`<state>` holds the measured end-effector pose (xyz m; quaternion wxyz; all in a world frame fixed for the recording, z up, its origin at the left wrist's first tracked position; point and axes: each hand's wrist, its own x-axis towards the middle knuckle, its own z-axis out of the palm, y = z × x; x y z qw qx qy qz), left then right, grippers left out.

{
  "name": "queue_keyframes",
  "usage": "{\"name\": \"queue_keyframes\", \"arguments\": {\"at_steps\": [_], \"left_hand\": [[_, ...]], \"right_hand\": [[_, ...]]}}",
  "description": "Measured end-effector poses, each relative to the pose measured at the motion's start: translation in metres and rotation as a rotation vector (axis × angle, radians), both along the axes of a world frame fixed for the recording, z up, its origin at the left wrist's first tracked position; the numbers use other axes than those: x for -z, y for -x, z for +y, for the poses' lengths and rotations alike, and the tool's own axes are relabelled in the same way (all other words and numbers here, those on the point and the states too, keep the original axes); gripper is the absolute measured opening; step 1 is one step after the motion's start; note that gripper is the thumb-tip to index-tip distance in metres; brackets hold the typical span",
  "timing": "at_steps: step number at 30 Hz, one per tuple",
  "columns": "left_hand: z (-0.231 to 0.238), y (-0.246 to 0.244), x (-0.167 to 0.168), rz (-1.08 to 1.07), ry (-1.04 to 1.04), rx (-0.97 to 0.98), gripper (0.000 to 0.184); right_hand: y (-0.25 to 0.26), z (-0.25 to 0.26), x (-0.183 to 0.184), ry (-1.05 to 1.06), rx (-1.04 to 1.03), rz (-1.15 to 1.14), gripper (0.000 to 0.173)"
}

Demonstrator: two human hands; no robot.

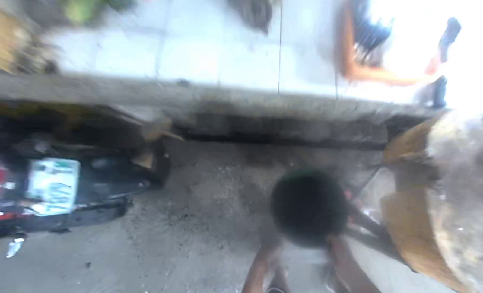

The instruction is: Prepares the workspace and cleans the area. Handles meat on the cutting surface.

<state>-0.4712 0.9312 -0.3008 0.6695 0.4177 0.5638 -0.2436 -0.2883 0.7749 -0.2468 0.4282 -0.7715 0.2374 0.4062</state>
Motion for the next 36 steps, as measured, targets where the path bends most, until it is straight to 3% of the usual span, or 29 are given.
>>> {"name": "queue_keyframes", "arguments": {"at_steps": [4,6,10,13,16,19,22,26,28,31,36], "left_hand": [[-0.021,0.017,-0.122,-0.085,-0.113,-0.129,0.028],[-0.031,0.029,-0.168,-0.234,-0.013,-0.299,0.017],[-0.027,0.045,-0.250,-0.521,0.249,-0.578,0.022],[-0.009,0.027,-0.306,-0.604,0.113,-0.458,0.024],[0.010,-0.008,-0.368,-0.671,-0.257,-0.233,0.028],[0.026,-0.042,-0.416,-0.736,-0.494,-0.158,0.029],[0.051,-0.089,-0.433,-0.607,-0.616,-0.260,0.033],[0.091,-0.140,-0.422,-0.539,-0.788,-0.283,0.032],[0.107,-0.153,-0.419,-0.520,-0.835,-0.231,0.044],[0.140,-0.172,-0.395,-0.562,-0.814,-0.177,0.057],[0.169,-0.188,-0.367,-0.611,-0.737,-0.153,0.047]], "right_hand": [[0.018,-0.021,-0.110,-0.100,0.109,0.049,0.021],[0.019,-0.031,-0.159,-0.143,0.108,0.044,0.019],[0.014,-0.037,-0.232,-0.338,0.072,-0.027,0.016],[0.001,-0.024,-0.276,-0.501,0.050,-0.086,0.019],[-0.020,-0.001,-0.310,-0.642,0.013,-0.125,0.027],[-0.048,0.027,-0.337,-0.737,-0.040,-0.192,0.032],[-0.087,0.063,-0.348,-0.775,-0.103,-0.301,0.030],[-0.132,0.110,-0.337,-0.705,-0.192,-0.455,0.025],[-0.151,0.131,-0.324,-0.689,-0.210,-0.479,0.029],[-0.170,0.156,-0.310,-0.679,-0.208,-0.457,0.033],[-0.184,0.180,-0.277,-0.644,-0.222,-0.496,0.036]]}}
